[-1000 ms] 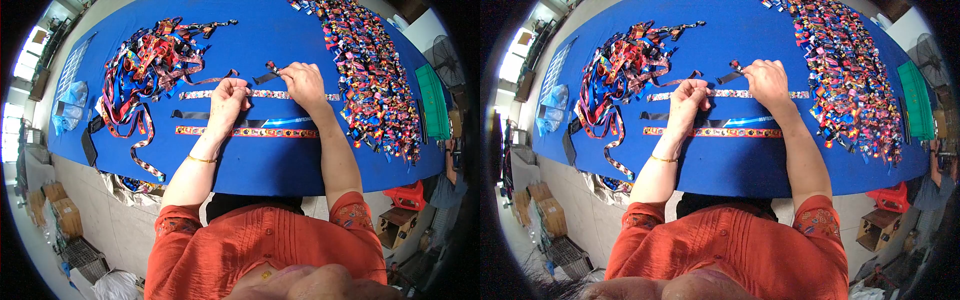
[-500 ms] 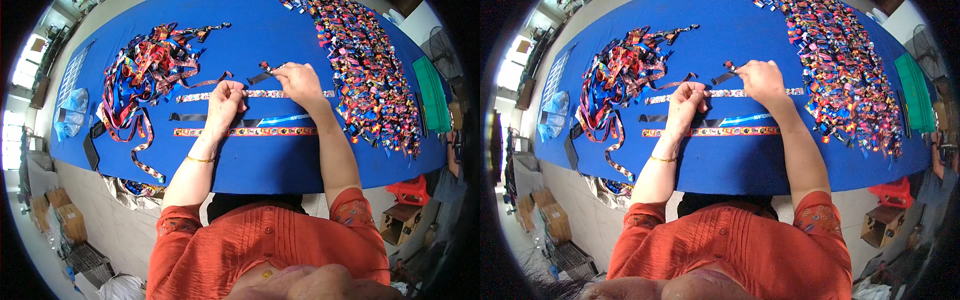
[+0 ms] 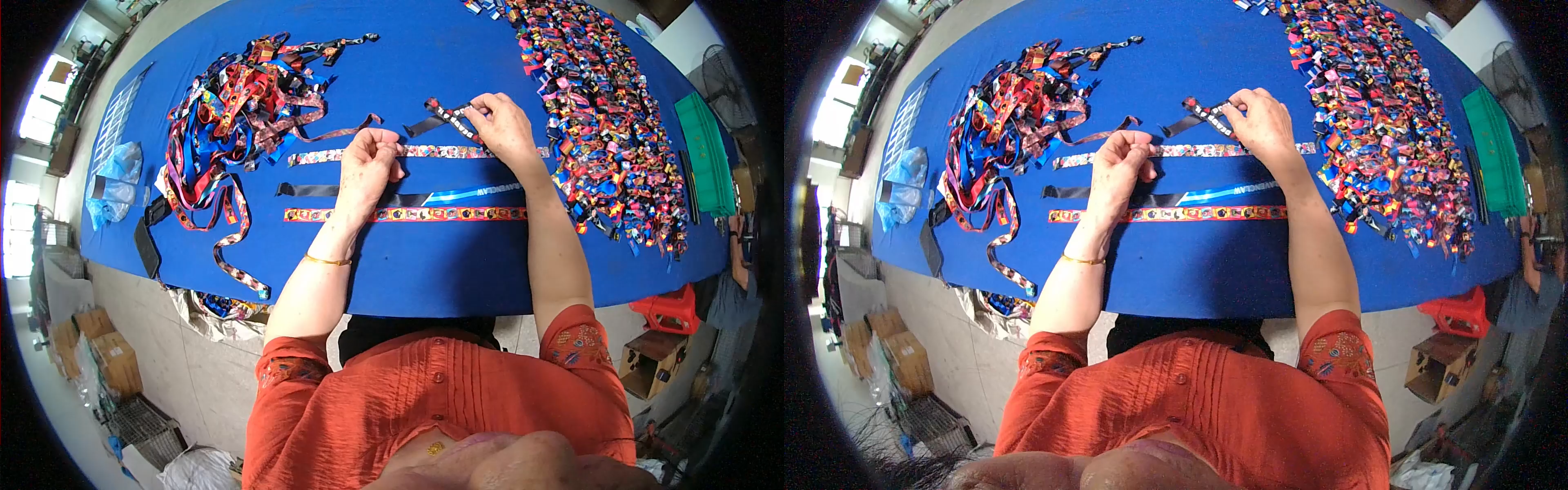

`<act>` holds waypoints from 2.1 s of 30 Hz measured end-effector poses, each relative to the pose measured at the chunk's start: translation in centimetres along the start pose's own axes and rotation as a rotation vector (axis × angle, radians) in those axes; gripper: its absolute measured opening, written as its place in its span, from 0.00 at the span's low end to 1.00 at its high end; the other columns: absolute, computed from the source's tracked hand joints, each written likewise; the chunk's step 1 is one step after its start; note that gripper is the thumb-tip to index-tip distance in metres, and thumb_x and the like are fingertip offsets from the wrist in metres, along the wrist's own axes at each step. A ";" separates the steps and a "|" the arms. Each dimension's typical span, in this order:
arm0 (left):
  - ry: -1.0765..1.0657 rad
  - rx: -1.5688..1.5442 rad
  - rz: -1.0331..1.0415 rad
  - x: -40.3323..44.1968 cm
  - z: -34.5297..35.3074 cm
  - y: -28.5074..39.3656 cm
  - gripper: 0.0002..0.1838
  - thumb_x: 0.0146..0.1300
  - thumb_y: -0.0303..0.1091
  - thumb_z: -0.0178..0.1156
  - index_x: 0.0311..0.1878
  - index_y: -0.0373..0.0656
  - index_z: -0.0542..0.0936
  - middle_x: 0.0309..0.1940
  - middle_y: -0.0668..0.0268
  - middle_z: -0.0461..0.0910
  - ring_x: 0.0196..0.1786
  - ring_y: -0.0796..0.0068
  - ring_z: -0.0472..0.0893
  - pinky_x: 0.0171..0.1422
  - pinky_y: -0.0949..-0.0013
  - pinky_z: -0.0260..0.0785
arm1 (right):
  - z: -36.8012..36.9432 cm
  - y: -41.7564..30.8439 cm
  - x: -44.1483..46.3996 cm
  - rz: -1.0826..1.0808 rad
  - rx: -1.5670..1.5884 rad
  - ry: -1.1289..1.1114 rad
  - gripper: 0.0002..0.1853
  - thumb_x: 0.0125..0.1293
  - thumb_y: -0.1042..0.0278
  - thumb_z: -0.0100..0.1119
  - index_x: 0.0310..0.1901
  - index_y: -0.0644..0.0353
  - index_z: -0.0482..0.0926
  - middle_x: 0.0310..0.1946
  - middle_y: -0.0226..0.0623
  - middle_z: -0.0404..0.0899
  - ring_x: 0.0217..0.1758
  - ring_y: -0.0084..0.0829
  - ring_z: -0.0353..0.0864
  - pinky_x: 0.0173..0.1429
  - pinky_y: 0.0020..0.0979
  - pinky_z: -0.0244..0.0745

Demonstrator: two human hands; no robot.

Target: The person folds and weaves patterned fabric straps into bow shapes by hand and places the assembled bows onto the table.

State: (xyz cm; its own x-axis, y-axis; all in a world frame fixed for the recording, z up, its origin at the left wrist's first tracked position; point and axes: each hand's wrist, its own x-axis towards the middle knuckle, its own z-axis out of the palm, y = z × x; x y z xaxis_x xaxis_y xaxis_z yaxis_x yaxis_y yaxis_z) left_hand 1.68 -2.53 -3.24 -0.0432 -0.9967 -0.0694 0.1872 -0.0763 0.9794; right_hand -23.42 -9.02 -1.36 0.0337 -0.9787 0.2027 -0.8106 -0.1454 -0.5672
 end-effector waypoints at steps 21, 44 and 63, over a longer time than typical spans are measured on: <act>-0.129 -0.116 -0.064 -0.6 0.3 2.2 0.10 0.70 0.36 0.67 0.40 0.39 0.80 0.24 0.70 0.79 0.22 0.84 0.77 0.26 0.80 0.66 | 0.1 -6.0 -1.7 -0.076 0.754 -0.244 0.12 0.68 0.63 0.69 0.42 0.65 0.85 0.31 0.26 0.82 0.33 0.14 0.76 0.38 0.21 0.74; -0.269 -0.027 -0.178 -0.9 0.7 2.0 0.09 0.71 0.33 0.66 0.38 0.37 0.81 0.26 0.70 0.80 0.21 0.86 0.72 0.24 0.80 0.60 | -0.1 -7.0 -2.4 -0.240 0.487 -0.292 0.10 0.62 0.66 0.66 0.35 0.65 0.84 0.32 0.37 0.82 0.35 0.26 0.80 0.42 0.30 0.77; -0.187 -0.133 -0.076 -0.9 0.8 2.1 0.09 0.68 0.32 0.68 0.35 0.39 0.81 0.27 0.66 0.82 0.21 0.84 0.73 0.24 0.80 0.61 | 0.2 -6.8 -2.2 -0.118 0.597 -0.330 0.12 0.67 0.63 0.66 0.38 0.66 0.85 0.31 0.31 0.84 0.34 0.17 0.78 0.40 0.26 0.76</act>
State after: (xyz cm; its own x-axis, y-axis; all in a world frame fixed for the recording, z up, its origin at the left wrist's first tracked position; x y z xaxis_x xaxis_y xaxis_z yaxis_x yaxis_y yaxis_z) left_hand 1.28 -1.79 -0.96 -0.2413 -0.9659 -0.0938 0.3037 -0.1669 0.9380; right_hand -17.89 -5.94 1.86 0.3549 -0.9305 0.0906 -0.3329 -0.2163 -0.9178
